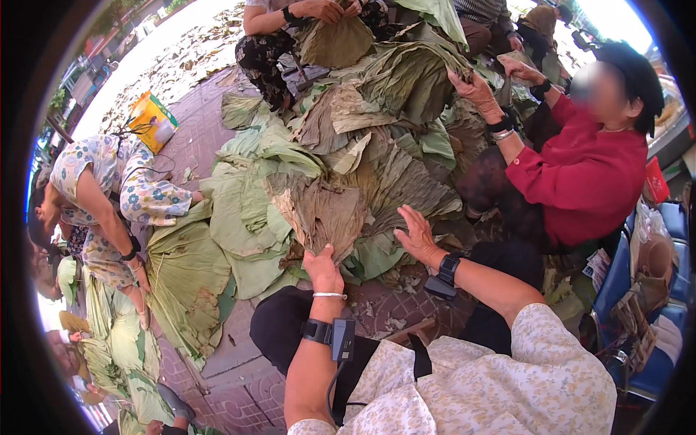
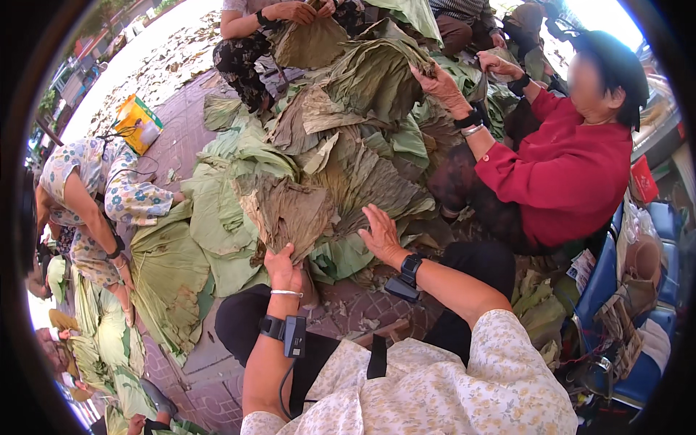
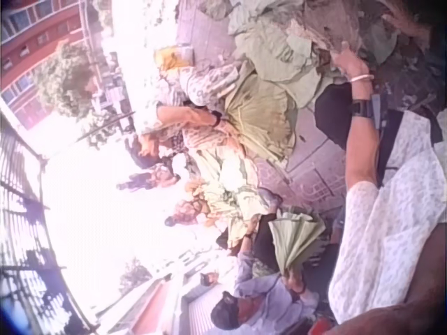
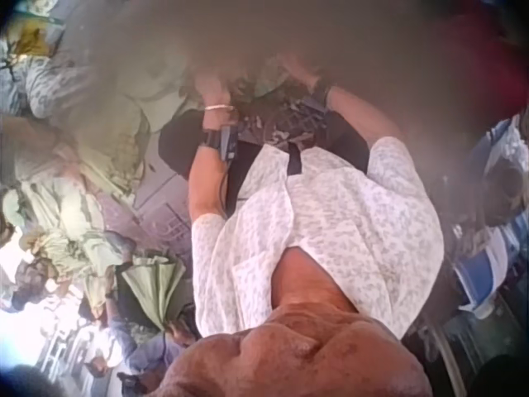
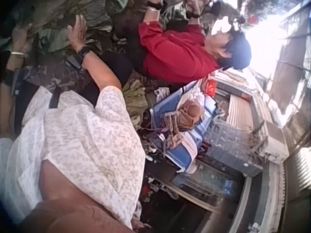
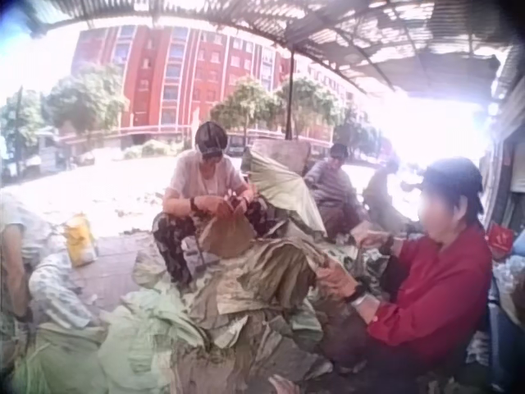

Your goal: The recorder and several other people are sitting together outdoors sorting and stacking large, dried green lotus leaves into bundles.

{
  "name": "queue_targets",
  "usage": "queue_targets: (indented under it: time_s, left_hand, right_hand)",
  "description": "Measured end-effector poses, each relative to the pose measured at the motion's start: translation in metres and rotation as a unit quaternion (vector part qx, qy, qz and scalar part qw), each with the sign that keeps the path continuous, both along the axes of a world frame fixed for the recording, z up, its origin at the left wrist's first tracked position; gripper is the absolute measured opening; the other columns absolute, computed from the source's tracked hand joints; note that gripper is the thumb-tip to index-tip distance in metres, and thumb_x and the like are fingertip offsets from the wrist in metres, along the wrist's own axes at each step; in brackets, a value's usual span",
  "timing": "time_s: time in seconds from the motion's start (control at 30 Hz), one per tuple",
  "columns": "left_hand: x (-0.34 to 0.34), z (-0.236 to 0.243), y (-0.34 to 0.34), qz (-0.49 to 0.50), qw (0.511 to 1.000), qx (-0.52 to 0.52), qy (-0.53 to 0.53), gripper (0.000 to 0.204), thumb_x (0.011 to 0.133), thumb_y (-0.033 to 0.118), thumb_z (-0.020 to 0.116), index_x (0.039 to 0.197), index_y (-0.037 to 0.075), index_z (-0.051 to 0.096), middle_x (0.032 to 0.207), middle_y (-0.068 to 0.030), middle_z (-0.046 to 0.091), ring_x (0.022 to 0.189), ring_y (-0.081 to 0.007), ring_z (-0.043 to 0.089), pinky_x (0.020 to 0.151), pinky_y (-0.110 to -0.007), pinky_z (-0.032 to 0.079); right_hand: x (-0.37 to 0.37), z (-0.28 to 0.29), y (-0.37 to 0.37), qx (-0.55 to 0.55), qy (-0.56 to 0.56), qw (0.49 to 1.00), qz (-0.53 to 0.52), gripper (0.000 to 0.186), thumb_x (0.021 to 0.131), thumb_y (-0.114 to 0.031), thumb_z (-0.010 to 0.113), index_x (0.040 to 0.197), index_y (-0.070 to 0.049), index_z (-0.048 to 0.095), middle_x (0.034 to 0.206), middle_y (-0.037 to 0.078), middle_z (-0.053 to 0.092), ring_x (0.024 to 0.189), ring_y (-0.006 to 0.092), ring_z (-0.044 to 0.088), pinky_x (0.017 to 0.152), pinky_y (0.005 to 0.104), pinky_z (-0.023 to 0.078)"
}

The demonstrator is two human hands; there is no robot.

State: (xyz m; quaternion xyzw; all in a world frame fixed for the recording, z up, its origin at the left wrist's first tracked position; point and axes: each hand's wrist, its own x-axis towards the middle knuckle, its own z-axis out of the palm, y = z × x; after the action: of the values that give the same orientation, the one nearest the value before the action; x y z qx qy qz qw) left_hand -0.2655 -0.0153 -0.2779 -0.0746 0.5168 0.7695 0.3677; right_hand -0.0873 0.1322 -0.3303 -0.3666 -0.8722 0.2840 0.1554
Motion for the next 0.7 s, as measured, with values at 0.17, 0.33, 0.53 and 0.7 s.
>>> queue_targets:
  time_s: [0.17,0.33,0.53,0.7]
  left_hand:
    - [-0.003,-0.003,0.003,0.069,0.997,0.003,0.038,0.037,0.074,-0.009,0.049,0.109,0.001,0.042,0.099,-0.0127,0.055,0.083,-0.0252,0.059,0.067,-0.037,0.052]
    - [-0.008,-0.001,0.002,0.081,0.996,-0.04,0.013,0.052,0.073,-0.013,0.045,0.123,-0.002,0.036,0.116,-0.0106,0.049,0.096,-0.0221,0.053,0.083,-0.033,0.044]
    - [-0.012,-0.014,-0.003,0.085,0.995,-0.044,0.01,0.048,0.072,-0.012,0.048,0.119,-0.003,0.039,0.113,-0.011,0.05,0.093,-0.0203,0.052,0.083,-0.031,0.041]
    - [-0.014,-0.027,-0.009,0.093,0.992,-0.047,0.064,0.044,0.073,-0.011,0.049,0.115,-0.003,0.042,0.108,-0.0113,0.053,0.09,-0.0198,0.053,0.08,-0.031,0.042]
  right_hand:
    - [0.001,-0.013,0.076,0.075,-0.049,0.982,-0.167,0.07,0.076,-0.022,0.062,0.134,-0.009,0.025,0.14,0.015,0.022,0.129,0.0333,0.019,0.1,0.0478,0.023]
    - [-0.007,0.004,0.116,-0.074,-0.163,0.969,-0.171,0.05,0.072,-0.03,0.065,0.113,-0.004,0.052,0.113,0.016,0.053,0.109,0.0332,0.045,0.092,0.0437,0.031]
    - [-0.014,0.057,0.102,0.146,0.05,0.987,-0.032,0.029,0.074,-0.028,0.062,0.086,-0.002,0.06,0.086,0.014,0.059,0.085,0.0318,0.054,0.074,0.0437,0.038]
    - [-0.012,0.174,0.075,0.193,0.098,0.976,0.039,0.027,0.075,-0.024,0.062,0.08,0.003,0.056,0.065,0.021,0.052,0.066,0.0401,0.049,0.059,0.0404,0.04]
